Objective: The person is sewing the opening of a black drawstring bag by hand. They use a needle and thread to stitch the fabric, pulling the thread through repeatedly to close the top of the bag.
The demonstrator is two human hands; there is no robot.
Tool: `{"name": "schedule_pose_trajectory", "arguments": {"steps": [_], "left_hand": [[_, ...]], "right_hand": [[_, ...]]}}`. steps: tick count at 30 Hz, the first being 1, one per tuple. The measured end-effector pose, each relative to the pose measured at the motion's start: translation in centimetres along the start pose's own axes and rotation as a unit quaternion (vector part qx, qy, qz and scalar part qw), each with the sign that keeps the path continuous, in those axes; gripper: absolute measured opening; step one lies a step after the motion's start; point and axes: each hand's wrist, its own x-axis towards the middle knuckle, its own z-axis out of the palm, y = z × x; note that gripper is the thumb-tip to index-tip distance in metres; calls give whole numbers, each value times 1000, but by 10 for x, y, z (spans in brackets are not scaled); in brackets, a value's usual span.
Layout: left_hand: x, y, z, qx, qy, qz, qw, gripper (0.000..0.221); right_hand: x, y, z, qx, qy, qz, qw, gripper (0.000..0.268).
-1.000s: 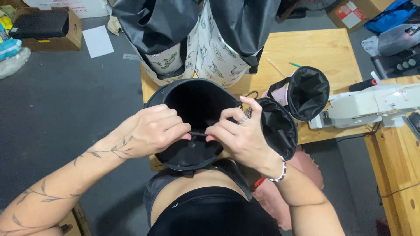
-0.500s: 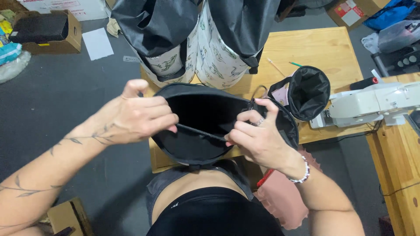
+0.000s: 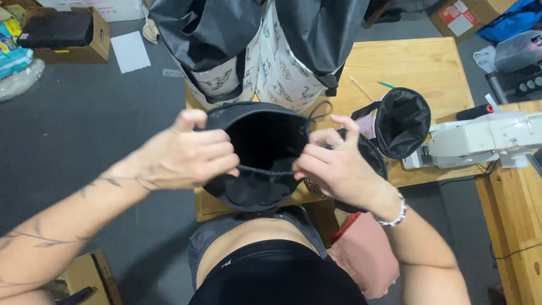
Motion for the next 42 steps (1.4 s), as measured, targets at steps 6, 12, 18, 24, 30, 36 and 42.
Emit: {"name": "schedule_pose_trajectory", "arguments": {"steps": [6, 12, 18, 24, 30, 36, 42], "left_hand": [[17, 21, 2, -45, 16, -79, 996, 29], [24, 30, 1, -68, 28, -92, 993, 34], [23, 31, -2, -71, -10, -28, 997, 34], [26, 21, -7, -64, -12, -16, 998, 33], [18, -5, -12, 4, -19, -33, 999, 33], [8, -24, -19, 66, -25, -38, 997, 41], [9, -10, -15, 22, -26, -65, 997, 39]], "right_hand": [[18, -40, -4, 15, 6, 89, 996, 65], [34, -52, 26, 76, 103, 59, 990, 23], [15, -31, 19, 63, 69, -76, 993, 20], [3, -19, -1, 47, 47, -105, 992, 19], [-7, -3, -23, 47, 33, -109, 992, 19], [-15, 9, -31, 42, 31, -110, 992, 16], [-20, 20, -16, 8, 26, -58, 998, 10]]}}
